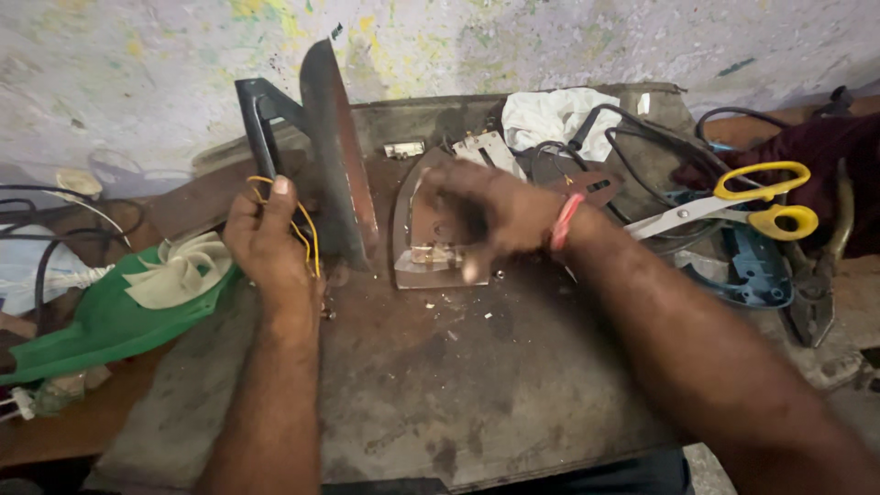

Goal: The person assembles a disassembled electric iron on a workbench. They place the metal soleplate into the plastic housing, insert small components, and connect the power cord wires to the internal terminals. The person then secures the components and reattaches the housing parts.

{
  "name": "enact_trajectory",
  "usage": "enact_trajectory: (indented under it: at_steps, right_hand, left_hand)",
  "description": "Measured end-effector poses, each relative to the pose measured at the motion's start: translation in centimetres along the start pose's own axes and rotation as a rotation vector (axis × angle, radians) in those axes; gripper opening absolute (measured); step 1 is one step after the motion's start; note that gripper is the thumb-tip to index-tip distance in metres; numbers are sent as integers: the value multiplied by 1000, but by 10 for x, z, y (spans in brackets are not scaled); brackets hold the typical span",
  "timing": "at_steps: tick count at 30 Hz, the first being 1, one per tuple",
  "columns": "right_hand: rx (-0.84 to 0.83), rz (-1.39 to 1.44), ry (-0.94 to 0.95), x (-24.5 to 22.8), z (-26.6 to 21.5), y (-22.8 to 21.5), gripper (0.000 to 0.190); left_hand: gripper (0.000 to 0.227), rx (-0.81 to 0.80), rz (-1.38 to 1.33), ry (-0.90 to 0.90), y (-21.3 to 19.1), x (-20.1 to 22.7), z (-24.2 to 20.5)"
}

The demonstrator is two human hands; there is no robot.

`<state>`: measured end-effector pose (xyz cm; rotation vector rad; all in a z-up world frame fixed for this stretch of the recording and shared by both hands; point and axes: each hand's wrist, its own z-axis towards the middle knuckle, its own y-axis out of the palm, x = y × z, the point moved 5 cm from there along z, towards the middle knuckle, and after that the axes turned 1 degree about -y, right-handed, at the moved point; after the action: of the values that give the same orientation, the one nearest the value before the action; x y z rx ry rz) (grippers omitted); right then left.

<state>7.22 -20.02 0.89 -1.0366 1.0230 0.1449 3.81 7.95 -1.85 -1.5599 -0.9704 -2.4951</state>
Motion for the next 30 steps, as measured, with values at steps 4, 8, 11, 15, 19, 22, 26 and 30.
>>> enact_trajectory:
  at_steps: [4,8,11,15,19,22,26,30]
  right_hand:
    - [292,-212,-19,14,0,-32,78]
    - [151,-389,-166,33,20,-9,62]
    - [107,-469,-181,42,38,2,58]
    - [18,-497,-122,45,39,5,65]
    - [-8,-584,-222,32,43,10,67]
    - [21,-553,-210,30,46,14,58]
    - [101,-552,-252,27,41,17,56]
    - [176,-660,-170,21,37,19,50]
  left_hand:
    - [13,17,7,51,-8,-3,7]
    - [13,-33,-15,95,-9,-8,9]
    - [15,-14,28,107,-11,-10,12]
    - [14,-29,4,112,-9,-10,10]
    - [13,-18,43,92,-9,-6,8]
    - [12,-34,1,92,-5,-8,7]
    - [16,-43,-33,123,-9,-10,10]
    - [16,-36,-4,113,-12,-13,11]
